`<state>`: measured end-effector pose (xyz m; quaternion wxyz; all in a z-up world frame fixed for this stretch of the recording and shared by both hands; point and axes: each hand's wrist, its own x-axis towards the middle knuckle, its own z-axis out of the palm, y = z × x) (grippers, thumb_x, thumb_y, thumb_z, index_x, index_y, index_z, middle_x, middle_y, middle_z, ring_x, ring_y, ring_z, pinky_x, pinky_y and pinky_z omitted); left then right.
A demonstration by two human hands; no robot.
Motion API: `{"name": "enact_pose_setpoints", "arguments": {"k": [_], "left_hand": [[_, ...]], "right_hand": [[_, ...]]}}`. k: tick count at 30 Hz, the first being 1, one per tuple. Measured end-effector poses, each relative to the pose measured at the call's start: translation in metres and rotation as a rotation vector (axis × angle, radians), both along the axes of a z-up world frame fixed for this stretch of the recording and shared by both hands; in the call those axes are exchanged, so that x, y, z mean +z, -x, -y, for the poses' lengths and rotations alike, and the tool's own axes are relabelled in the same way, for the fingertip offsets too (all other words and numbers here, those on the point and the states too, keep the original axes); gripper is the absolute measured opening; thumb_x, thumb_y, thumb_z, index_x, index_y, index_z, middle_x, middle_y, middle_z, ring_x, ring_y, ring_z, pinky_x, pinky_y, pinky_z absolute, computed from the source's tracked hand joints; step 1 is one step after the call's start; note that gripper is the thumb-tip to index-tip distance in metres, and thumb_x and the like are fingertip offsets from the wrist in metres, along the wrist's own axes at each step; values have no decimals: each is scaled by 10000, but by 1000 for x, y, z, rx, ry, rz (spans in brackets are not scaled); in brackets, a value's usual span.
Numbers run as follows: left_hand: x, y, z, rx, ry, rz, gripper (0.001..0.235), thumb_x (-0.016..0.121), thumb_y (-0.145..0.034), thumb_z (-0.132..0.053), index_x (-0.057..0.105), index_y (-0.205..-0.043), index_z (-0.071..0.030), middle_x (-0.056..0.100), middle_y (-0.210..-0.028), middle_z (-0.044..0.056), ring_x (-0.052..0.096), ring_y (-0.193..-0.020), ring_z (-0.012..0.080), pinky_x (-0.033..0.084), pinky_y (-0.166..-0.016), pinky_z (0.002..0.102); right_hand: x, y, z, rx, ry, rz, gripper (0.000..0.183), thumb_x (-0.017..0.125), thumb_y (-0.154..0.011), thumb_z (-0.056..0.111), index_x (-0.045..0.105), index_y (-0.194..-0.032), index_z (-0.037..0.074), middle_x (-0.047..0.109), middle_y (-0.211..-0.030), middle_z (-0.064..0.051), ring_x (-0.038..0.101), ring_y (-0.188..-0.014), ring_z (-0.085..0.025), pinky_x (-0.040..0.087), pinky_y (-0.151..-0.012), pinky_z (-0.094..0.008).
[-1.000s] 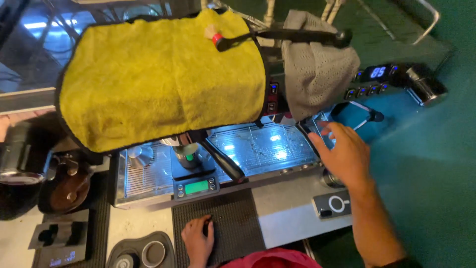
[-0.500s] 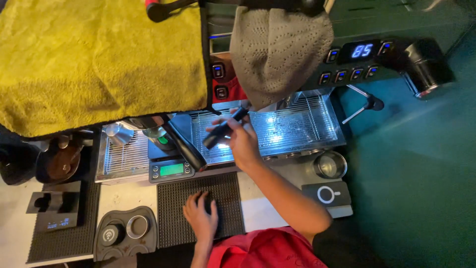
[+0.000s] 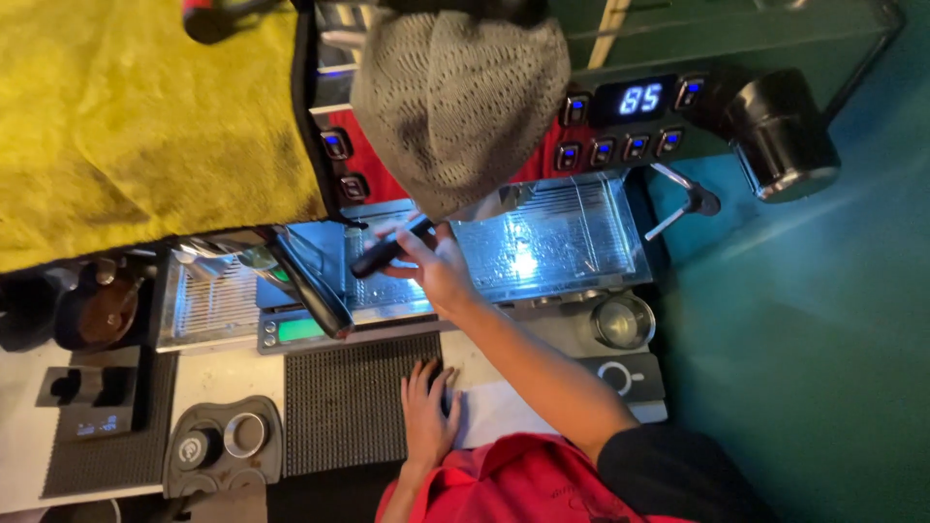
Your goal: The person prepares espresso by scooping ground coffee into a portafilter, leveling the grounds with a spoon, and tamping the coffee. They then insert the portafilter into the espresso machine to brew the shot. This process is repeated multiple times throughout the video.
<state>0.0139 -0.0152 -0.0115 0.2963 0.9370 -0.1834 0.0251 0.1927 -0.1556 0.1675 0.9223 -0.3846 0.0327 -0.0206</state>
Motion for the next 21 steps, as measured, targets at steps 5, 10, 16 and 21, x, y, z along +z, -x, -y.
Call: {"name": "enact_pose_setpoints", "arguments": {"k": [5,10,16,21], "left_hand": [[10,-5,23,-99,-111,-3,577,614,-953,-338,516,-1502,-194,427,-1603,138,286,-1529,406,187,-1209,637],[-13,-6,19,-91,-201,4,741,638,-939,-429,391,-1603,-215,338,-1676,106,226,-1568,373,151,-1225,631],[-9,-6,-1,-93,-3,-5,610,593,-968,-346,485,-1538,-158,444,-1618,138,339,-1532,375,213,-1242,571],[-14,-6,-2,-89,-91,-58,621,617,-972,-386,479,-1553,-216,442,-1597,103,317,-1541,363,215,-1231,576]], "right_hand": [[-12,9,12,125,-155,103,244,634,-1044,147,468,-1217,189,694,-1257,-222,680,-1196,-447,629,-876,-573],[-7,56,49,216,-111,-54,236,629,-1016,66,490,-1187,149,705,-1116,-232,715,-1082,-496,599,-916,-680],[-39,117,94,391,46,-43,250,615,-917,79,485,-1128,49,649,-835,-180,699,-786,-430,594,-821,-566],[-38,110,72,227,44,-69,249,576,-1051,195,476,-1236,62,662,-811,-276,733,-798,-421,637,-742,-520]]}}
